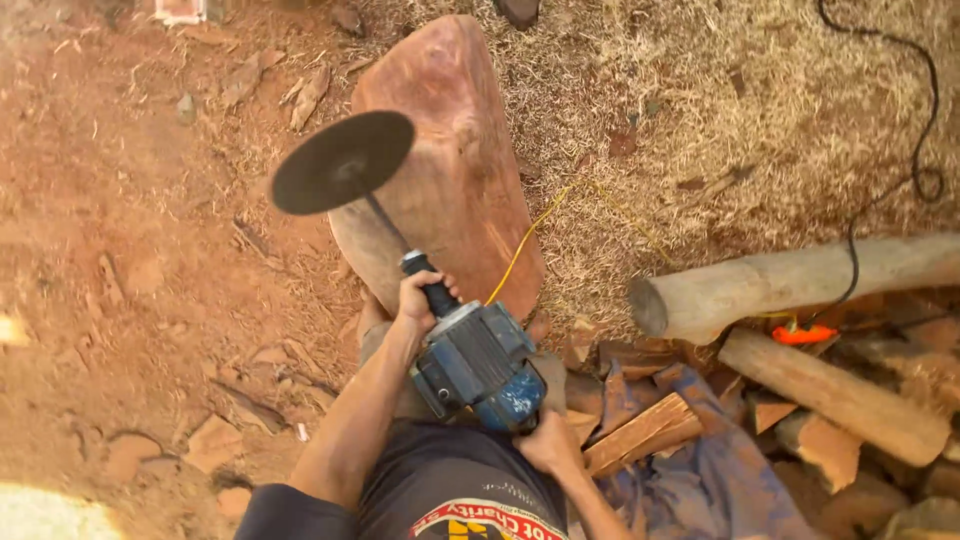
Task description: Sanding and shaping a large piece of wood using a power grinding tool
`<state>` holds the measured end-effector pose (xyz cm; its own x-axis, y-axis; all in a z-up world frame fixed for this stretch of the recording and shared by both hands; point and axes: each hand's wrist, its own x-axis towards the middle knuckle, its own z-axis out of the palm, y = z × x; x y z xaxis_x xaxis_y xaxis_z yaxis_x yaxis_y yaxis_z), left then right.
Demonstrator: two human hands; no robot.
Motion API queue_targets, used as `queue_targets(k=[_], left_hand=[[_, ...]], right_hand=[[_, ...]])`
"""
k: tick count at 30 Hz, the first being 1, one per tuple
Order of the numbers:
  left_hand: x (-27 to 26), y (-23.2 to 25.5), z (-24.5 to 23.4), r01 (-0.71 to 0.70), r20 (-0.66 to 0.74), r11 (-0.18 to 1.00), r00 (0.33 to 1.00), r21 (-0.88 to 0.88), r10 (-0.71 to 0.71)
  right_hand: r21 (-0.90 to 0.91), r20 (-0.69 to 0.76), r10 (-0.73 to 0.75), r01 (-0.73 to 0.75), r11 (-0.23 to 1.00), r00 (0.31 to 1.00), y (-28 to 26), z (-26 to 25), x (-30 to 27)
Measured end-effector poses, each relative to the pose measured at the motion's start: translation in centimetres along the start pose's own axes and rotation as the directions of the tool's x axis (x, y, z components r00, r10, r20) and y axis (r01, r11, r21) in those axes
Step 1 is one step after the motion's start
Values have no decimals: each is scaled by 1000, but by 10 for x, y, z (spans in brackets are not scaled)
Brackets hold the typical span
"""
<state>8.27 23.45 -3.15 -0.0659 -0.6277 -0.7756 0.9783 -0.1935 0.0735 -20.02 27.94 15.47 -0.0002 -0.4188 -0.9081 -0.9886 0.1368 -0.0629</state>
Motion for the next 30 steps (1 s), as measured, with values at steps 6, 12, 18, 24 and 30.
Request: queue_targets(k=[6, 12, 18, 24, 30], left_hand=[[-18, 122, -21, 68, 19, 997, 997, 21, -69], [19, 189, 27, 336, -173, 908, 938, 251, -299], [44, 201, 45, 474, -175, 820, 880, 321, -441], [78, 201, 62, 521, -142, 756, 848, 397, -510], [65, 200, 85, 533, -182, 740, 843, 410, -507]], right_hand=[[177, 67, 86, -97, 979, 994, -146, 25, -48], [327, 87, 234, -249, 911, 968, -260, 21, -86], [370, 81, 355, -359, 857, 931, -300, 41, -77], [513, 146, 410, -424, 747, 900, -340, 15, -72], [499, 164, 426, -448, 742, 890, -341, 20, -75]])
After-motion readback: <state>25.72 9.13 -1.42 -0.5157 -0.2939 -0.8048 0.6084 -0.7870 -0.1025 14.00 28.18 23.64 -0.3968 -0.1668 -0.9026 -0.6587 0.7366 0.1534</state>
